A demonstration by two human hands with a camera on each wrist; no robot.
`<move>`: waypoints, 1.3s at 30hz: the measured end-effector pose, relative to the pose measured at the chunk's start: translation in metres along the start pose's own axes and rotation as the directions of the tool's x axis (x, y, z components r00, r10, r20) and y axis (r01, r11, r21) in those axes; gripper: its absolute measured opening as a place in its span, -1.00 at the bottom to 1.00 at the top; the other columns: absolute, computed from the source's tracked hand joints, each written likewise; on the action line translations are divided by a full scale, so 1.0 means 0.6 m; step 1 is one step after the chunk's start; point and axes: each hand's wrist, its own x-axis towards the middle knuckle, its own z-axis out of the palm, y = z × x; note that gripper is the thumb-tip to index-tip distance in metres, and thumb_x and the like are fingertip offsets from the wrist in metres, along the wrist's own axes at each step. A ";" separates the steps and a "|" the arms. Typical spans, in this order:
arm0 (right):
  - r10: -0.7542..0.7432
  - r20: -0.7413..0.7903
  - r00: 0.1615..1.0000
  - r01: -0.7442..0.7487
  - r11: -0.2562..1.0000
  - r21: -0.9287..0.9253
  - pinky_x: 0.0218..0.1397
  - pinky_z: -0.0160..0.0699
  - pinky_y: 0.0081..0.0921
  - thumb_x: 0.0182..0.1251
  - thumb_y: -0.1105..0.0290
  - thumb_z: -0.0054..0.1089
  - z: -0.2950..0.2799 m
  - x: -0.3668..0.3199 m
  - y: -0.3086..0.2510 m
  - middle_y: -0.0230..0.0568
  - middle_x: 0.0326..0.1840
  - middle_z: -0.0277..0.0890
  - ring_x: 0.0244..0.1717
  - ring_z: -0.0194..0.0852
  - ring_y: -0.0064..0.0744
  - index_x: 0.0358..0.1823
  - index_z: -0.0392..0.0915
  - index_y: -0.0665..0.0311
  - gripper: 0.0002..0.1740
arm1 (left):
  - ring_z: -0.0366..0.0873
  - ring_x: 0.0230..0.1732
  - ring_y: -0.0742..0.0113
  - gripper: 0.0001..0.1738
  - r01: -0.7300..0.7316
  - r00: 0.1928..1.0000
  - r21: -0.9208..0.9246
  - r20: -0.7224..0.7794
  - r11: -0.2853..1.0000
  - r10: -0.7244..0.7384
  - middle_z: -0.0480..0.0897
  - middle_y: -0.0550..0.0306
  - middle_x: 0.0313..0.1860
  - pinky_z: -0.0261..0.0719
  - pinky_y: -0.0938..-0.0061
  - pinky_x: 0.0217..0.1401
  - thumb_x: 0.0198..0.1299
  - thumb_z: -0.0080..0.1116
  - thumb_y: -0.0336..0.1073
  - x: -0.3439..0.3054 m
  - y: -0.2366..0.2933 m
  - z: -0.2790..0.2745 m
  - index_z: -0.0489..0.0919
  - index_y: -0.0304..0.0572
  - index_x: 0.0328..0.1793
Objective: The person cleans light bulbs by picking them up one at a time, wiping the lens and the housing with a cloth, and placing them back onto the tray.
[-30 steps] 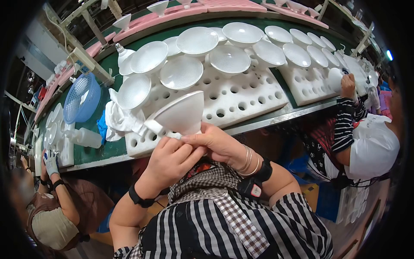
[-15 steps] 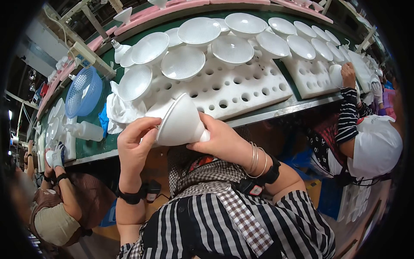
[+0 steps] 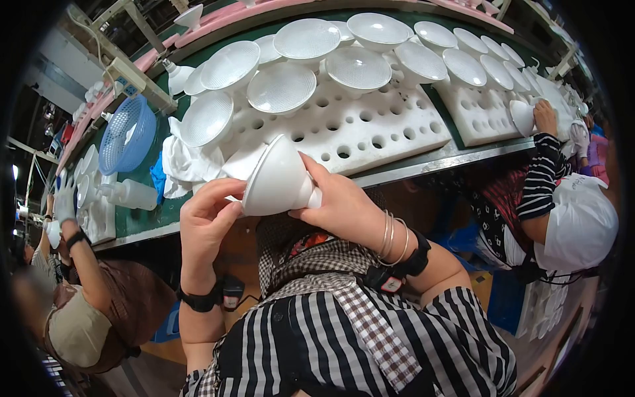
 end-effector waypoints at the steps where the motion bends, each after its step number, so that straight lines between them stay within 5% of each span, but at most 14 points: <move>1: 0.001 0.002 1.000 -0.001 1.000 0.000 0.15 0.57 -0.22 0.13 0.29 0.45 0.000 0.001 0.000 0.23 0.02 0.62 0.07 0.63 0.14 0.55 0.10 0.32 -0.01 | 0.63 -0.09 0.46 -0.71 -0.009 1.000 0.012 -0.010 1.000 0.009 0.69 0.09 0.02 0.60 0.62 -0.12 0.19 0.21 -0.59 0.000 0.003 0.003 0.72 -0.31 0.03; 7: -0.018 -0.031 0.999 0.007 0.944 -0.330 -0.05 0.61 -0.13 0.11 0.39 0.41 0.002 -0.004 -0.011 0.07 -0.10 0.66 -0.08 0.65 0.12 0.62 0.02 0.20 0.04 | 0.66 -0.02 0.41 -0.68 0.010 0.999 0.138 -0.046 0.990 -0.004 0.67 0.10 0.07 0.67 0.57 -0.07 0.19 0.21 -0.59 0.014 0.026 0.016 0.70 -0.31 0.09; 8: -0.126 0.012 0.992 0.121 0.907 -0.404 -0.08 0.61 -0.13 0.07 0.44 0.41 0.005 -0.003 -0.010 0.02 -0.14 0.65 -0.11 0.65 0.10 0.63 0.03 0.18 0.06 | 0.66 -0.02 0.41 -0.68 0.011 0.999 0.139 -0.048 0.990 -0.004 0.67 0.10 0.07 0.67 0.57 -0.07 0.19 0.21 -0.59 0.019 0.024 0.017 0.70 -0.31 0.09; 13: -0.300 0.054 0.952 0.270 0.749 -0.605 -0.12 0.61 -0.15 -0.02 0.54 0.40 0.011 -0.011 -0.016 -0.03 -0.20 0.63 -0.20 0.63 0.03 0.62 0.09 0.16 0.08 | 0.64 0.19 0.26 -0.51 0.146 0.989 -0.212 0.003 0.966 -0.149 0.63 0.00 0.21 0.64 0.43 0.22 0.18 0.16 -0.62 0.033 0.031 0.009 0.54 -0.43 0.30; 16: -0.240 -0.186 0.953 0.176 0.936 -0.305 -0.08 0.60 -0.19 0.00 0.51 0.42 0.016 -0.003 -0.002 -0.05 -0.15 0.63 -0.16 0.63 0.00 0.58 0.19 0.20 0.01 | 0.60 0.27 0.19 -0.43 0.013 1.000 -0.131 -0.008 0.991 -0.015 0.60 -0.06 0.26 0.57 0.34 0.34 0.16 0.13 -0.64 0.024 0.026 0.021 0.49 -0.45 0.37; 18: -0.124 0.065 0.990 0.098 0.944 0.315 -0.03 0.58 -0.22 0.01 0.47 0.46 0.012 0.005 0.024 -0.11 -0.11 0.62 -0.12 0.61 -0.02 0.53 0.27 0.24 -0.05 | 0.56 0.32 0.16 -0.38 0.011 1.000 -0.140 -0.002 0.990 -0.011 0.57 -0.07 0.30 0.52 0.31 0.40 0.13 0.12 -0.64 0.019 0.029 0.024 0.46 -0.42 0.40; 19: -0.124 0.060 0.991 0.099 0.945 0.312 -0.03 0.58 -0.22 0.01 0.47 0.46 0.012 0.004 0.024 -0.11 -0.11 0.62 -0.12 0.61 -0.02 0.53 0.27 0.24 -0.05 | 0.52 0.37 0.13 -0.33 0.010 1.000 -0.149 0.001 0.989 -0.010 0.54 -0.08 0.34 0.47 0.27 0.45 0.11 0.11 -0.65 0.019 0.031 0.025 0.43 -0.39 0.44; 21: -0.355 -0.141 0.924 0.335 0.931 -0.148 -0.09 0.54 -0.24 -0.04 0.45 0.49 0.012 0.003 0.013 -0.19 -0.20 0.57 -0.17 0.56 -0.07 0.51 0.32 0.24 -0.04 | 0.48 0.41 0.13 -0.28 0.021 1.000 -0.203 0.019 0.979 -0.018 0.50 -0.09 0.39 0.42 0.24 0.48 0.09 0.11 -0.64 0.018 0.030 0.025 0.38 -0.37 0.49; 22: -0.357 -0.142 0.923 0.337 0.930 -0.151 -0.09 0.54 -0.24 -0.04 0.45 0.49 0.004 0.002 0.009 -0.19 -0.20 0.57 -0.17 0.56 -0.07 0.51 0.32 0.24 -0.04 | 0.43 0.46 0.12 -0.23 0.035 0.999 -0.253 0.032 0.967 -0.028 0.45 -0.09 0.44 0.38 0.21 0.52 0.07 0.11 -0.63 0.019 0.031 0.024 0.33 -0.35 0.53; 24: -0.504 -0.101 0.858 0.388 0.764 -0.516 -0.21 0.48 -0.25 -0.10 0.46 0.48 -0.015 0.000 0.006 -0.29 -0.32 0.49 -0.32 0.49 -0.18 0.49 0.37 0.18 -0.04 | 0.38 0.49 0.11 -0.20 0.063 0.997 -0.269 0.049 0.961 -0.052 0.41 -0.08 0.47 0.33 0.19 0.54 0.07 0.10 -0.62 0.020 0.037 0.026 0.30 -0.34 0.55; 32: -0.780 -0.008 0.626 0.520 0.425 -0.741 -0.37 0.30 -0.48 0.09 0.38 0.29 -0.025 0.003 0.029 -0.52 -0.43 0.35 -0.48 0.33 -0.50 0.38 0.53 -0.23 -0.28 | 0.31 0.54 0.09 -0.23 0.133 0.991 -0.409 0.058 0.903 -0.120 0.40 -0.07 0.48 0.30 0.22 0.54 0.10 0.07 -0.58 0.042 0.034 0.038 0.29 -0.36 0.55; 35: -0.825 0.040 0.563 0.548 0.337 -0.766 -0.38 0.26 -0.55 0.07 0.33 0.30 -0.021 0.000 0.035 -0.59 -0.44 0.31 -0.50 0.30 -0.58 0.33 0.55 -0.36 -0.30 | 0.42 0.43 0.06 -0.26 0.122 0.990 -0.376 -0.019 0.919 -0.140 0.49 -0.21 0.40 0.39 0.19 0.47 0.12 0.10 -0.46 0.052 0.028 0.046 0.34 -0.40 0.51; 37: -0.885 -0.007 0.466 0.608 0.326 -0.724 -0.38 0.24 -0.57 0.06 0.31 0.31 -0.015 -0.002 0.043 -0.60 -0.43 0.31 -0.52 0.29 -0.61 0.30 0.56 -0.35 -0.33 | 0.61 0.21 0.15 -0.46 0.195 0.980 -0.452 0.045 0.870 -0.196 0.65 -0.16 0.17 0.55 0.29 0.31 0.20 0.06 -0.47 0.053 0.027 0.043 0.49 -0.45 0.35; 39: -0.884 0.012 0.467 0.632 0.324 -0.704 -0.38 0.27 -0.55 0.06 0.36 0.35 -0.019 -0.003 0.047 -0.57 -0.43 0.38 -0.51 0.36 -0.53 0.21 0.60 -0.27 -0.41 | 0.65 0.10 0.24 -0.56 0.256 0.967 -0.504 0.116 0.825 -0.229 0.70 -0.10 0.07 0.57 0.37 0.24 0.24 0.03 -0.50 0.050 0.012 0.028 0.55 -0.45 0.26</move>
